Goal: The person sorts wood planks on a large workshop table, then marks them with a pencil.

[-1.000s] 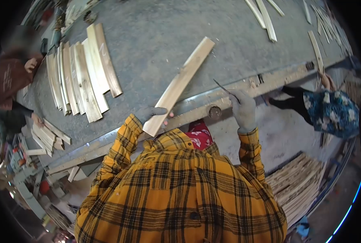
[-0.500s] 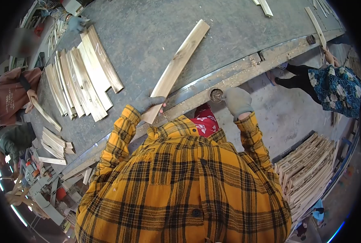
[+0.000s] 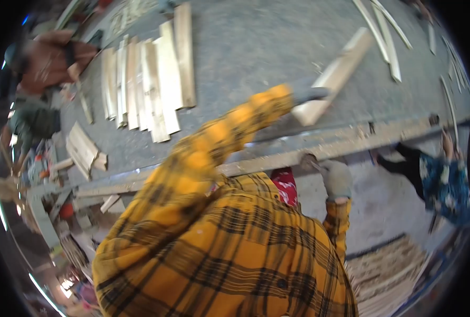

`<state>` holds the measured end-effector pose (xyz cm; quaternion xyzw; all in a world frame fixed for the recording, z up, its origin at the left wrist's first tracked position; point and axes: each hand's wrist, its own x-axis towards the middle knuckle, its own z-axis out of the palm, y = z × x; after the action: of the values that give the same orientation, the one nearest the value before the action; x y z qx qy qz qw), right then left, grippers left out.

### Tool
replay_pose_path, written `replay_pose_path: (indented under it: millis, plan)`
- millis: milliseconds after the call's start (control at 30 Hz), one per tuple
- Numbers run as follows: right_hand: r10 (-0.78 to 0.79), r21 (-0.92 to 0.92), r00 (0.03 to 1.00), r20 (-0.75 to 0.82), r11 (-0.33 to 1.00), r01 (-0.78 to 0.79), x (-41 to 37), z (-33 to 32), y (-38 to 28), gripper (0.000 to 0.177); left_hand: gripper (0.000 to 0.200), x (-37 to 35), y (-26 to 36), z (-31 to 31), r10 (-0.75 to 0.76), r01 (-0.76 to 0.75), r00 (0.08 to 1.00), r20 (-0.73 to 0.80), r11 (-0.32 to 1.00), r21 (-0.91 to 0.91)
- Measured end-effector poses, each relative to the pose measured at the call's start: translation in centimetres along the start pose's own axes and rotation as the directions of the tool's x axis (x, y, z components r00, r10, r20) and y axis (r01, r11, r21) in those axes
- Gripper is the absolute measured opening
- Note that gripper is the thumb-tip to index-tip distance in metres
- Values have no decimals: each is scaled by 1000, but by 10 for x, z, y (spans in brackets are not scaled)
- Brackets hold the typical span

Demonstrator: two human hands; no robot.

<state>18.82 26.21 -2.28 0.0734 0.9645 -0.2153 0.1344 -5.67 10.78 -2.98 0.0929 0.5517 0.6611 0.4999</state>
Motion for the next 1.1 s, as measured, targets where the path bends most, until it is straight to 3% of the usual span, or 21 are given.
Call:
replay_pose_path:
  millis: [33, 67, 100, 200, 233, 267, 300, 333, 367, 400, 433, 533, 633, 767, 833, 867, 933, 1000, 1067, 1100]
  plan:
    - [45, -18, 999, 13, 999, -44, 1, -10, -10, 12, 63, 21, 22, 9, 234, -219, 972, -32, 941, 257]
    - [39, -35, 999, 27, 999, -38, 2, -11, -12, 12, 66, 35, 41, 10, 183, -163, 982, -42, 942, 292]
    - [41, -56, 998, 42, 998, -38, 2, -12, -10, 11, 63, 43, 39, 8, 192, -140, 968, -161, 948, 287]
    - [11, -91, 999, 50, 996, -7, 3, -7, -5, 11, 64, -7, 11, -37, 414, 135, 773, -481, 634, 761]
    - [0, -96, 999, 45, 995, 4, 4, -5, -7, 11, 59, -23, -10, -61, 293, 286, 635, -715, 771, 570]
    - [52, -104, 995, 82, 994, -44, 6, -6, -11, 12, 50, -41, -21, -90, 410, 644, 570, -712, 315, 697]
    - [108, -116, 988, 115, 989, -95, 7, -9, -16, 12, 50, -72, -32, -118, 396, 773, 441, -805, 288, 565]
    - [166, -133, 975, 147, 980, -147, 8, -13, -21, 12, 50, -107, -36, -144, 303, 836, 254, -919, 409, 366]
    - [112, -173, 987, 115, 981, -92, 7, -15, -24, 13, 50, -136, -35, -164, 132, 805, 104, -986, 571, 161]
    - [98, -173, 990, 106, 982, -79, 6, -14, -24, 13, 50, -158, -34, -178, -22, 767, 5, -1000, 641, -10]
    - [85, -175, 992, 97, 982, -67, 5, -14, -22, 13, 50, -164, -60, -204, -4, 835, -113, -994, 542, -97]
    - [80, -197, 993, 82, 978, -62, 5, -18, -27, 13, 45, -169, -95, -245, 17, 932, -17, -1000, 361, -10]
    - [81, -188, 994, 73, 980, -66, -1, -16, -21, 12, 53, -141, -124, -291, -49, 782, -211, -976, 590, -199]
    - [73, -207, 996, 47, 976, -62, -6, -13, -14, 13, 47, -190, -98, -257, 201, 851, 134, -970, 479, 217]
    - [109, -216, 992, 68, 972, -92, -5, -12, -13, 14, 47, -228, -119, -272, 23, 381, 469, -883, 897, 226]
    - [131, -221, 988, 78, 969, -111, -6, -11, -14, 15, 47, -236, -131, -276, 23, 97, 637, -771, 989, 110]
    - [148, -207, 986, 82, 970, -129, -4, -13, -16, 14, 50, -238, -163, -238, 73, -234, 700, -710, 963, -131]
    - [165, -197, 982, 88, 970, -145, -5, -14, -15, 14, 53, -239, -133, -152, 27, -213, 720, -693, 960, -183]
    - [179, -188, 980, 87, 969, -160, -4, -14, -13, 13, 60, -216, -132, -118, 8, -76, 755, -656, 994, -77]
    - [184, -184, 980, 80, 969, -166, -5, -18, -17, 12, 67, -202, -124, -101, 20, -120, 803, -595, 984, -129]
